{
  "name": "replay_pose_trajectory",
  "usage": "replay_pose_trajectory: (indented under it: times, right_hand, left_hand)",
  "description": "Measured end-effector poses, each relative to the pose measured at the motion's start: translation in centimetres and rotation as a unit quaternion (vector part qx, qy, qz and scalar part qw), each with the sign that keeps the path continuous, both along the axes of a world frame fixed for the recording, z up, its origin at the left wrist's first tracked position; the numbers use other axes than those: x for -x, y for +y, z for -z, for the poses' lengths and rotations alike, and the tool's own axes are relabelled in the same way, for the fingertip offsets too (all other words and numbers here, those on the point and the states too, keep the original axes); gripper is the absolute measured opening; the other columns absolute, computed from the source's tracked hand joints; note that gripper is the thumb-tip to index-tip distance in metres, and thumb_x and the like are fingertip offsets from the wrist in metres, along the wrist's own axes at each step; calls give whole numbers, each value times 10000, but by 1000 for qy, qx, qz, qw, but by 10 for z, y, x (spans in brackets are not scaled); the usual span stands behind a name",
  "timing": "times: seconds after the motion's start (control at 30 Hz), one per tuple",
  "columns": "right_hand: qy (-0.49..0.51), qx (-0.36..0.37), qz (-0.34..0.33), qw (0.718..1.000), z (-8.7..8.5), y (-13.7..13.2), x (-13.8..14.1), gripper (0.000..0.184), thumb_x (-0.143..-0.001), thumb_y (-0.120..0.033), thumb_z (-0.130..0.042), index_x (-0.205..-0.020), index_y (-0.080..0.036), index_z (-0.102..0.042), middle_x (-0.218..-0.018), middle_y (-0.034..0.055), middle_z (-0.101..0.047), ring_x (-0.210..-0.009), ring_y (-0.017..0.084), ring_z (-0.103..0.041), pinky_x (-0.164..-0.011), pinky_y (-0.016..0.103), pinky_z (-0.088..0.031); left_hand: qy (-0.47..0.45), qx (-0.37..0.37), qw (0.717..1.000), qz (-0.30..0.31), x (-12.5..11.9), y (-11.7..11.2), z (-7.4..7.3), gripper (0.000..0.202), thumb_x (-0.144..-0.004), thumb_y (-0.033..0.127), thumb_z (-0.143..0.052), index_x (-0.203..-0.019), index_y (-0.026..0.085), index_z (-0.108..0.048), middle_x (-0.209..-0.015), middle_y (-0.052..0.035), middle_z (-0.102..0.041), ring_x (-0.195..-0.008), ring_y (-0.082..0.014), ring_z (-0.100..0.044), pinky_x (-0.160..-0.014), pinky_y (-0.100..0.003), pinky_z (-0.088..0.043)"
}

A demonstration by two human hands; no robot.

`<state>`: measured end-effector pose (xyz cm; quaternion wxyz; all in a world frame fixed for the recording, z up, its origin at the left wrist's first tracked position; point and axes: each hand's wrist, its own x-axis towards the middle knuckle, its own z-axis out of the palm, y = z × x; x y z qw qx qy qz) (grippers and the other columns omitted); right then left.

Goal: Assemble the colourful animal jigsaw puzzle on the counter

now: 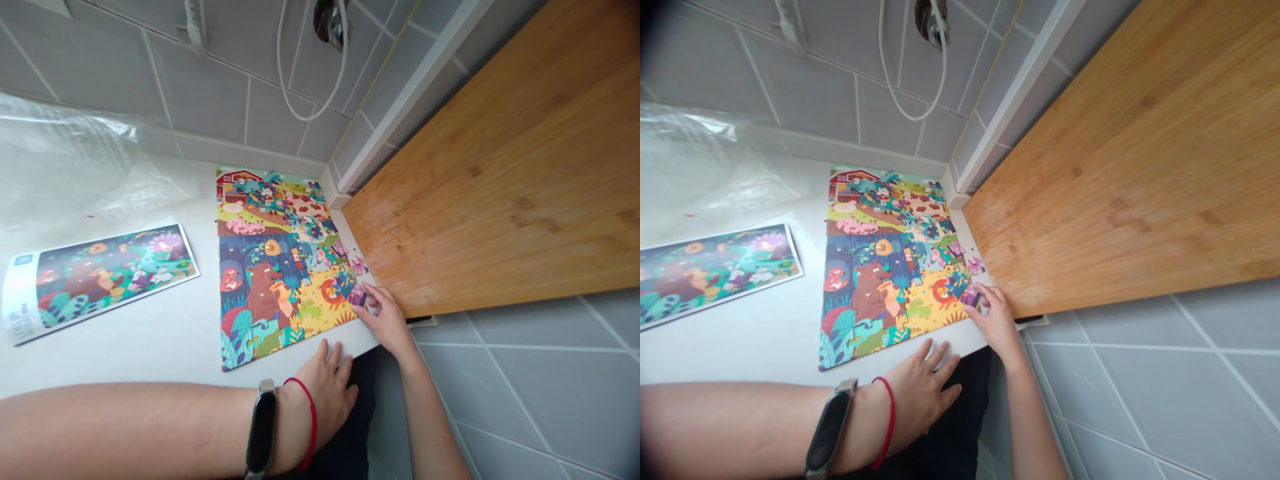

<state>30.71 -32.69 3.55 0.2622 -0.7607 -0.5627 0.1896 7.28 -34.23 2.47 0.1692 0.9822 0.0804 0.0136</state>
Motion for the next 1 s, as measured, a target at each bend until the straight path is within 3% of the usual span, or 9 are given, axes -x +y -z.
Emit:
replay_pose_trajectory:
  times: [0.17, 0.3, 0.47, 0.6, 0.73, 0.87, 1.0]
  right_hand:
    - [-19, -9, 19, 1000, 4, 0, -4, 605, -797, -529, -776, -1283, -171, -737, -1048, 99, -647, -807, 209, -607, -671, 344, -565]
    - [-78, -51, 26, 995, 16, -1, 5, 550, -905, -570, -677, -1265, -160, -747, -1095, 119, -632, -808, 209, -614, -817, 408, -578]
    - [-162, -121, 49, 978, 28, -2, 23, 450, -1009, -496, -561, -1263, -168, -736, -1193, 160, -635, -1106, 302, -641, -985, 465, -538]
    - [-141, -143, 52, 978, 30, -2, 26, 382, -1019, -451, -559, -1217, -179, -738, -1215, 162, -642, -1108, 292, -656, -951, 443, -562]
    - [-177, -186, 50, 965, 31, -3, 25, 307, -1006, -385, -586, -1156, -172, -749, -1225, 170, -633, -1144, 306, -640, -989, 474, -547]
    - [-214, -213, -2, 953, 30, -4, 24, 236, -997, -314, -604, -1144, -199, -749, -1230, 154, -636, -1161, 309, -622, -1000, 506, -539]
    - [-160, -218, -69, 960, 21, 6, 23, 207, -995, -279, -615, -1149, -219, -740, -1279, 142, -612, -1220, 301, -613, -1008, 506, -549]
  left_hand:
    - [10, 9, 1000, -7, -1, -1, 10, 483, -922, 374, -677, -1400, 305, -693, -1593, -92, -528, -1447, -391, -463, -1111, -599, -408]
    - [26, 17, 1000, 2, -2, 2, 9, 466, -935, 371, -665, -1392, 284, -697, -1573, -101, -550, -1438, -386, -467, -1098, -599, -420]
    - [48, 18, 999, 15, 2, 13, -15, 486, -943, 382, -680, -1411, 251, -669, -1581, -126, -535, -1432, -378, -463, -1106, -577, -394]
    - [73, 14, 997, 17, 3, 32, -39, 559, -941, 480, -710, -1441, 243, -626, -1578, -161, -520, -1414, -380, -481, -1110, -556, -384]
    - [109, 12, 994, -8, 1, 53, -48, 601, -958, 492, -703, -1480, 218, -583, -1598, -191, -483, -1448, -404, -454, -1136, -569, -375]
    - [123, 6, 992, -18, -3, 60, -43, 621, -960, 510, -700, -1487, 207, -575, -1623, -205, -442, -1475, -424, -422, -1151, -584, -364]
    - [112, 4, 994, -18, -6, 60, -38, 618, -941, 533, -717, -1447, 196, -609, -1582, -208, -493, -1445, -414, -450, -1127, -573, -397]
